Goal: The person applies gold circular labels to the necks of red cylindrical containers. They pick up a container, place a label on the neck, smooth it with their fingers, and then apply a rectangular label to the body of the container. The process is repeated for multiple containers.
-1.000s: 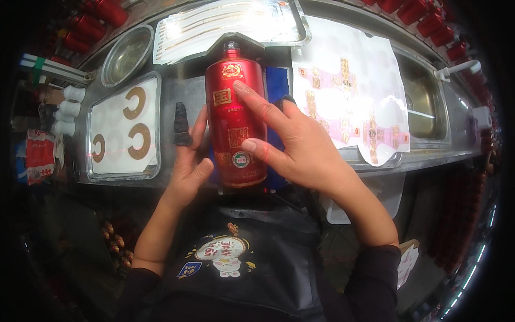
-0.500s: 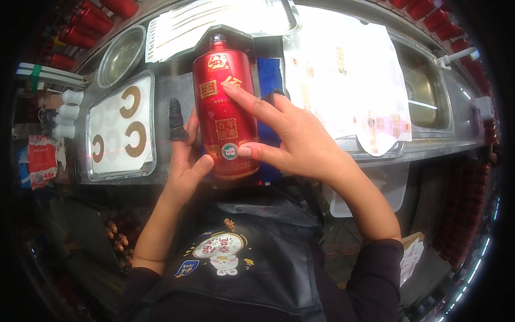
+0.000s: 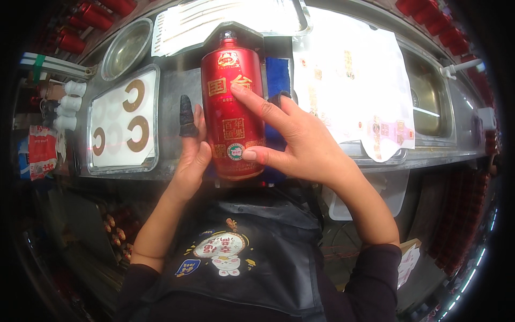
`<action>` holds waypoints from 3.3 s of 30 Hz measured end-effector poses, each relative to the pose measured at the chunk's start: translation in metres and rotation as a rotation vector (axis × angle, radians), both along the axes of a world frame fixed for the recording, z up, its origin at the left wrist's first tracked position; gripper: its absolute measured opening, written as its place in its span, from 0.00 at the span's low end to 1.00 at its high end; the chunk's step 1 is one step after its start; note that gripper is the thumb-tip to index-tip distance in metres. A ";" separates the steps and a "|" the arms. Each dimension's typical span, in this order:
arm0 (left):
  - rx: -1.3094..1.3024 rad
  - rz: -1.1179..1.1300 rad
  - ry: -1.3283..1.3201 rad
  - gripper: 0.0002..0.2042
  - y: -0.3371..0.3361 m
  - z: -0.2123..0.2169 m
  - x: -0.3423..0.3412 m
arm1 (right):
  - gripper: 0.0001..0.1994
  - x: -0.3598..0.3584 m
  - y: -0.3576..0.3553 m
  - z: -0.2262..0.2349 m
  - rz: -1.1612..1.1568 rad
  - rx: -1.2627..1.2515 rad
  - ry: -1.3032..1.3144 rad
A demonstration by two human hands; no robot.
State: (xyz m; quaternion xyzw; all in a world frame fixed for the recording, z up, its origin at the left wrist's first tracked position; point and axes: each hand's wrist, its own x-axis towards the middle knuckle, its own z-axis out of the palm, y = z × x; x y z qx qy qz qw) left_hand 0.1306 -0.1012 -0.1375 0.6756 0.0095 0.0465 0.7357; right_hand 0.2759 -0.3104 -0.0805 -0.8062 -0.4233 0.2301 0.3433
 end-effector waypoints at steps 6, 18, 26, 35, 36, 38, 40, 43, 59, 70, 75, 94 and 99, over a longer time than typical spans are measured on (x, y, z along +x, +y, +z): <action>0.071 0.081 -0.064 0.38 0.004 0.000 -0.004 | 0.40 -0.002 -0.005 -0.001 -0.126 0.170 0.316; 0.100 0.077 0.053 0.40 0.002 0.014 -0.002 | 0.45 -0.020 -0.009 -0.015 -0.263 0.269 0.469; -0.025 0.116 0.056 0.41 -0.002 0.011 0.000 | 0.51 -0.018 -0.006 -0.020 -0.242 0.254 0.406; -0.068 0.122 0.046 0.37 0.001 0.012 -0.002 | 0.46 -0.019 -0.004 -0.011 -0.256 0.233 0.468; -0.159 0.141 0.054 0.36 -0.001 0.013 -0.002 | 0.45 -0.019 -0.005 -0.012 -0.275 0.265 0.488; -0.199 0.151 0.082 0.34 0.001 0.016 -0.002 | 0.43 -0.020 -0.004 -0.019 -0.313 0.329 0.529; -0.137 0.092 0.097 0.34 0.007 0.014 -0.002 | 0.42 -0.019 -0.003 -0.022 -0.318 0.349 0.523; 0.077 -0.022 0.083 0.39 0.019 0.007 -0.006 | 0.43 -0.019 -0.002 -0.015 -0.281 0.294 0.485; 0.036 0.022 0.072 0.46 0.010 0.009 -0.004 | 0.46 -0.017 -0.003 0.001 -0.256 0.199 0.380; 0.773 0.028 -0.235 0.43 0.011 0.034 0.015 | 0.38 -0.004 0.026 0.037 -0.120 -0.063 -0.287; 0.764 0.031 -0.225 0.44 0.012 0.034 0.015 | 0.38 -0.003 0.027 0.035 -0.121 -0.104 -0.238; 0.732 0.054 -0.253 0.44 0.009 0.030 0.015 | 0.38 0.000 0.026 0.031 -0.092 -0.048 -0.191; 0.729 0.050 -0.250 0.44 0.009 0.032 0.016 | 0.40 -0.002 0.027 0.032 -0.110 -0.075 -0.199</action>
